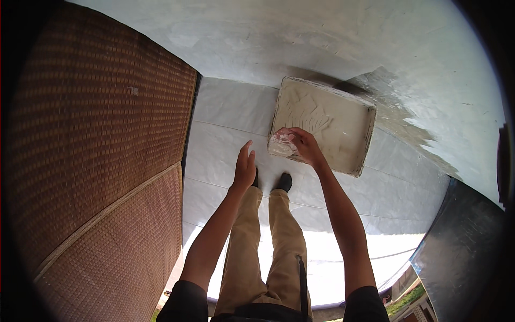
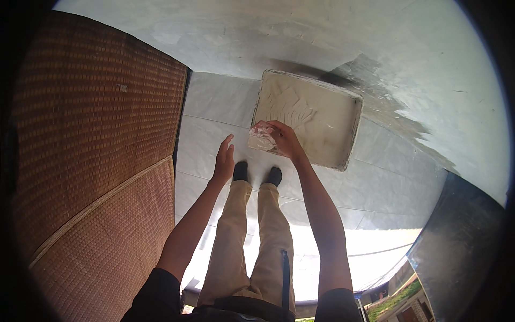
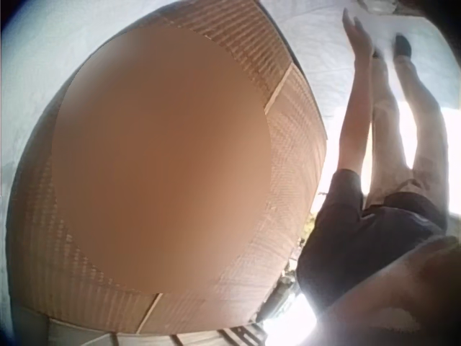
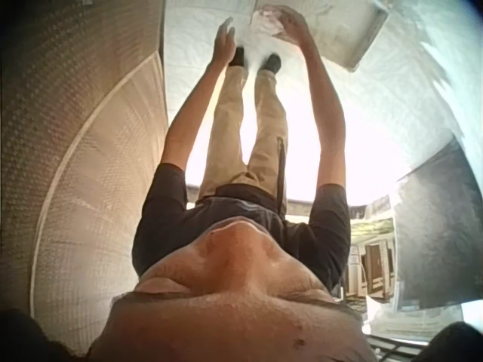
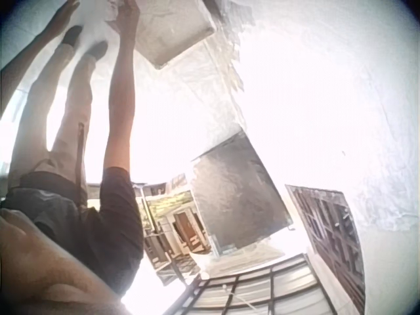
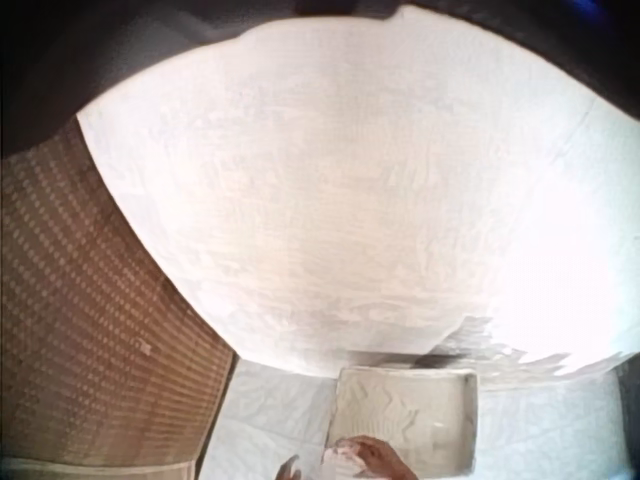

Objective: The person applies wall putty to a wall using a putty knife.

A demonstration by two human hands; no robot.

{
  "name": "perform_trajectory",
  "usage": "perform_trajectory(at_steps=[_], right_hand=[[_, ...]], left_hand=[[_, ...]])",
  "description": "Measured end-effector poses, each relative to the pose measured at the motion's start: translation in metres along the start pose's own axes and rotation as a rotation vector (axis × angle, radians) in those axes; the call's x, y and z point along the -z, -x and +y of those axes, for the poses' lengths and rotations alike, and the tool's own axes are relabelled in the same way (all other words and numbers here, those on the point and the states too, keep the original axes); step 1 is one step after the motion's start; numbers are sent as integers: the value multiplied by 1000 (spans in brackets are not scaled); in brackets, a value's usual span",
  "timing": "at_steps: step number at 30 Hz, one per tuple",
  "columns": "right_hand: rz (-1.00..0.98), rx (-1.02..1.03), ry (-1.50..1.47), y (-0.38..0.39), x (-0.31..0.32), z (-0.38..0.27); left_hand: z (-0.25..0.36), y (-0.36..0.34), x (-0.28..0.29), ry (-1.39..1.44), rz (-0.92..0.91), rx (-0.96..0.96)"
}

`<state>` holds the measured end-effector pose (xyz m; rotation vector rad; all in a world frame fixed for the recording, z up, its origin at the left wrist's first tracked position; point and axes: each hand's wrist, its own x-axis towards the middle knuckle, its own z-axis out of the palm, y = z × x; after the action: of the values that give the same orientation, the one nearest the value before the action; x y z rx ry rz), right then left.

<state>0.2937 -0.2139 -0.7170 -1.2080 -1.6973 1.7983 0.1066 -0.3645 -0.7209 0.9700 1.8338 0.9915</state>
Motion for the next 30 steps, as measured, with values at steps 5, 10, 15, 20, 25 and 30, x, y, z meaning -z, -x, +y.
perform_trajectory(at_steps=[5, 10, 15, 20, 25, 30], right_hand=[[8, -92, -582, 14, 11, -24], [35, 73, -818, 43, 31, -115], [46, 415, -838, 73, 65, -237], [109, 613, -704, 100, 120, -359], [202, 773, -499, 128, 148, -474], [433, 942, -137, 131, 143, -533]], left_hand=[[28, -10, 21, -13, 18, -32], [106, -28, 43, 24, 38, -149], [225, -51, 70, 32, 67, -361], [369, -65, 99, 50, 142, -633], [496, -66, 135, 39, 210, -862], [588, -67, 173, 30, 335, -1119]])
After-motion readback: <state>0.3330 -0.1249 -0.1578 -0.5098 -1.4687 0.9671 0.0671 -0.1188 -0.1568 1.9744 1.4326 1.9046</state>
